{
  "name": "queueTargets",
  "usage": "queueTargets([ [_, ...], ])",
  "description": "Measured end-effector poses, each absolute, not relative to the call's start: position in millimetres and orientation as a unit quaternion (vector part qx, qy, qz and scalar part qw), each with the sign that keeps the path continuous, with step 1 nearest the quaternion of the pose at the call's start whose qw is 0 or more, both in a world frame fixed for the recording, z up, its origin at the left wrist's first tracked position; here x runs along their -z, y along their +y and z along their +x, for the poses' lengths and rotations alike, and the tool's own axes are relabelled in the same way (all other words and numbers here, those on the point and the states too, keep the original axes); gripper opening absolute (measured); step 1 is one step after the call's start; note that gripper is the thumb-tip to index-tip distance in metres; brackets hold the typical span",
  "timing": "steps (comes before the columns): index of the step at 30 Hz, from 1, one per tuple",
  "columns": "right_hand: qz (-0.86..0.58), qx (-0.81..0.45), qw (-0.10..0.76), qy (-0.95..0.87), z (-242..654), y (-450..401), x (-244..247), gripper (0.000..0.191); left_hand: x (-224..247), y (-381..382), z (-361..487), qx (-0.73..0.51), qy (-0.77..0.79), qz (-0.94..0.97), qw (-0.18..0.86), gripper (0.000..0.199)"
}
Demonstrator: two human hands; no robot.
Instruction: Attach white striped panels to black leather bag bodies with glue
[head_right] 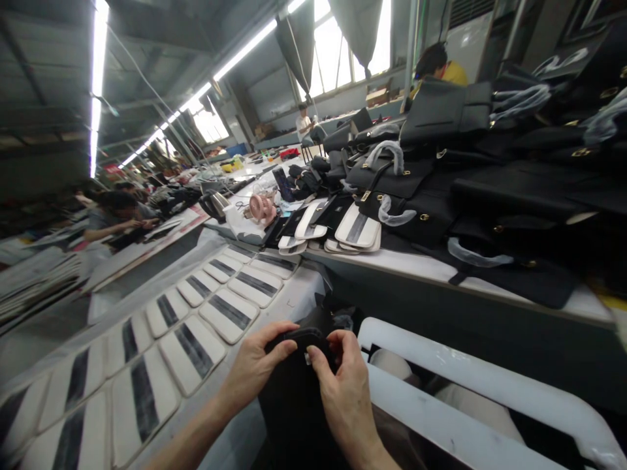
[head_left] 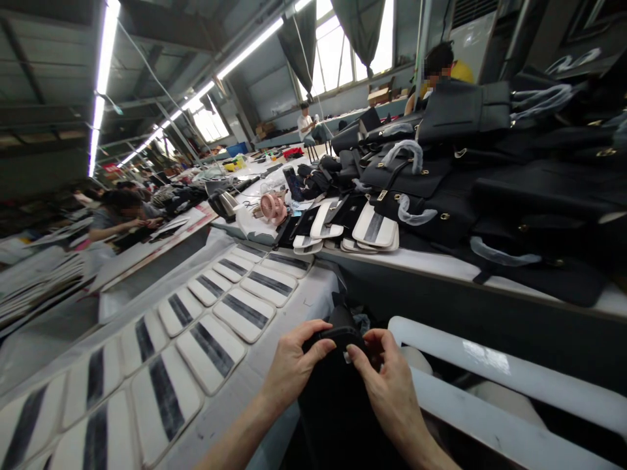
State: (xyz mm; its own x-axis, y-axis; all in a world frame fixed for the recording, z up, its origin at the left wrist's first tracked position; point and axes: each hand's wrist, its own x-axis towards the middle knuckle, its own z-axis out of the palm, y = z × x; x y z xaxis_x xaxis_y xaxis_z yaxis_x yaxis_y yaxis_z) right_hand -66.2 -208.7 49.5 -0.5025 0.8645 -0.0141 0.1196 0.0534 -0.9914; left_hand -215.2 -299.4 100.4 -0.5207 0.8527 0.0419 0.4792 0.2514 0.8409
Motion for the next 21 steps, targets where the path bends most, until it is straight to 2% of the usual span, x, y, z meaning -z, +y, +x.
queueTargets([
  [7,-0.299,-0.478,0.409,-0.718,-66.1,-201.1,-53.7,0.02,-105.9,-304.2,-220.7,-0.431,0.737,0.443,0.273,0.036],
  [10,-0.284,-0.5,0.372,-0.729,-70.6,-191.8,-62.5,0.017,-108.1,-305.7,-223.0,-0.436,0.724,0.454,0.282,0.037],
  [13,-0.286,-0.539,0.329,-0.721,-74.8,-186.6,-68.1,0.023,-109.9,-305.8,-224.3,-0.444,0.718,0.45,0.29,0.036],
  [21,-0.317,-0.607,0.304,-0.662,-80.1,-187.3,-61.0,0.028,-100.8,-303.0,-221.5,-0.466,0.728,0.417,0.281,0.027],
])
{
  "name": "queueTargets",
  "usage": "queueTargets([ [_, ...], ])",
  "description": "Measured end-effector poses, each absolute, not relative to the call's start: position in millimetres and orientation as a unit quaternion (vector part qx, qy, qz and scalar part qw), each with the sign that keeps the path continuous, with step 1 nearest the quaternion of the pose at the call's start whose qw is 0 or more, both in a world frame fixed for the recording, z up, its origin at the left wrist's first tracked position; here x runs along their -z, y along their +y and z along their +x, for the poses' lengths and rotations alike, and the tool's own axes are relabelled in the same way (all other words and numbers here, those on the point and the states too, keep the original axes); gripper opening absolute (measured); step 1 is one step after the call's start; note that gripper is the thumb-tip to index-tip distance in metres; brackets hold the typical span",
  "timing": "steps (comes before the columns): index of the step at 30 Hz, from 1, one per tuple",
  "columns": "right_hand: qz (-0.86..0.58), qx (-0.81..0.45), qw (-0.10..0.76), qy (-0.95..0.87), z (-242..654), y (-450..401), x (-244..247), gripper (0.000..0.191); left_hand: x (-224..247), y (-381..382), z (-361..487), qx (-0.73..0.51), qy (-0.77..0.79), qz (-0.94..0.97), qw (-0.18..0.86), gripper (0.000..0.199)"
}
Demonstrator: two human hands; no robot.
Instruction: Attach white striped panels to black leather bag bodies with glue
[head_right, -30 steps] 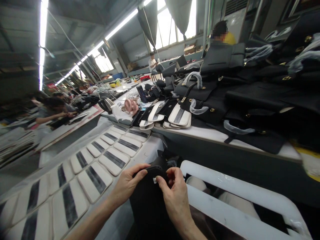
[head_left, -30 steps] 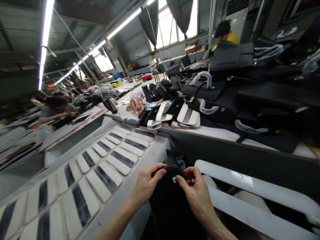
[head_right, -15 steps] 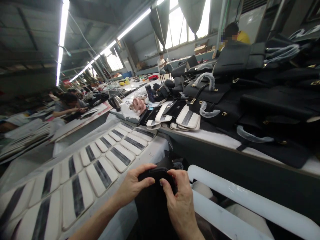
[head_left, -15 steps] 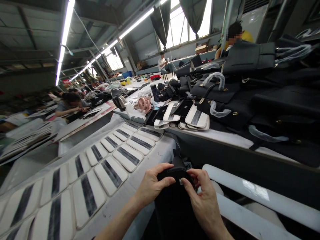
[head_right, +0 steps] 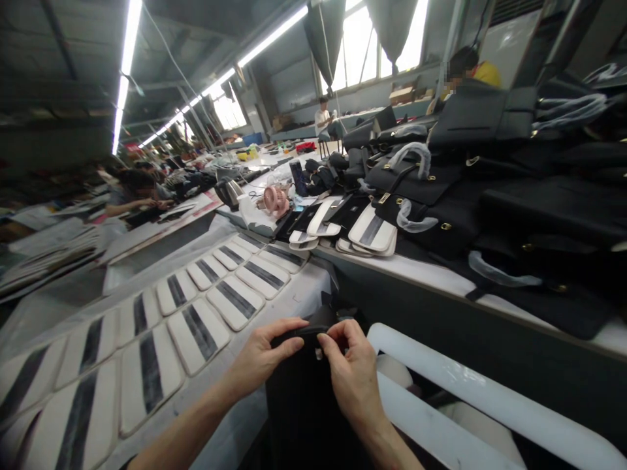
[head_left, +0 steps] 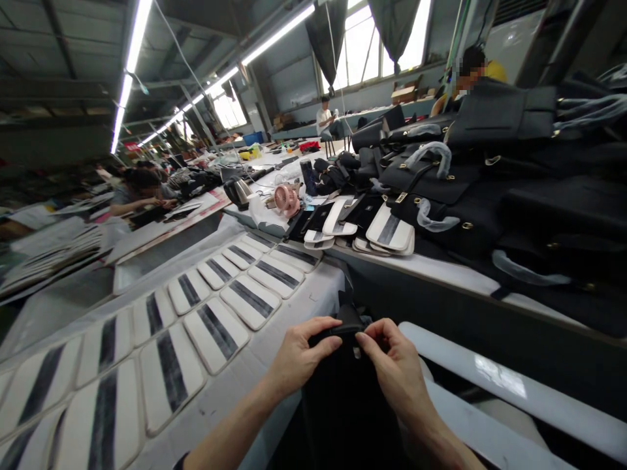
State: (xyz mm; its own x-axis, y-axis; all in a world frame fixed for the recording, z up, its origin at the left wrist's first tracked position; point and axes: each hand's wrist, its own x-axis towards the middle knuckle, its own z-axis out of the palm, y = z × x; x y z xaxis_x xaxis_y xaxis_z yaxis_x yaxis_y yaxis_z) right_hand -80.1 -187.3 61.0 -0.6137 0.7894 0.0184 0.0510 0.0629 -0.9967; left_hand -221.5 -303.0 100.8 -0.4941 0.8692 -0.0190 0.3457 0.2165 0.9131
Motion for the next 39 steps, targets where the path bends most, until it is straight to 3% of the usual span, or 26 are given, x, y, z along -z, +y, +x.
queueTargets([
  [19,-0.371,-0.635,0.35,-0.58,-83.9,-211.3,-43.5,0.031,-90.9,-304.0,-214.1,-0.472,0.775,0.338,0.249,0.034],
  [28,-0.384,-0.651,0.325,-0.569,-76.6,-205.7,-31.8,0.042,-64.2,-328.4,-192.1,-0.714,0.636,0.113,0.272,0.045],
  [39,-0.381,-0.641,0.288,-0.601,-76.4,-213.6,-36.0,0.047,-51.6,-349.1,-162.5,-0.733,0.637,0.013,0.24,0.045],
])
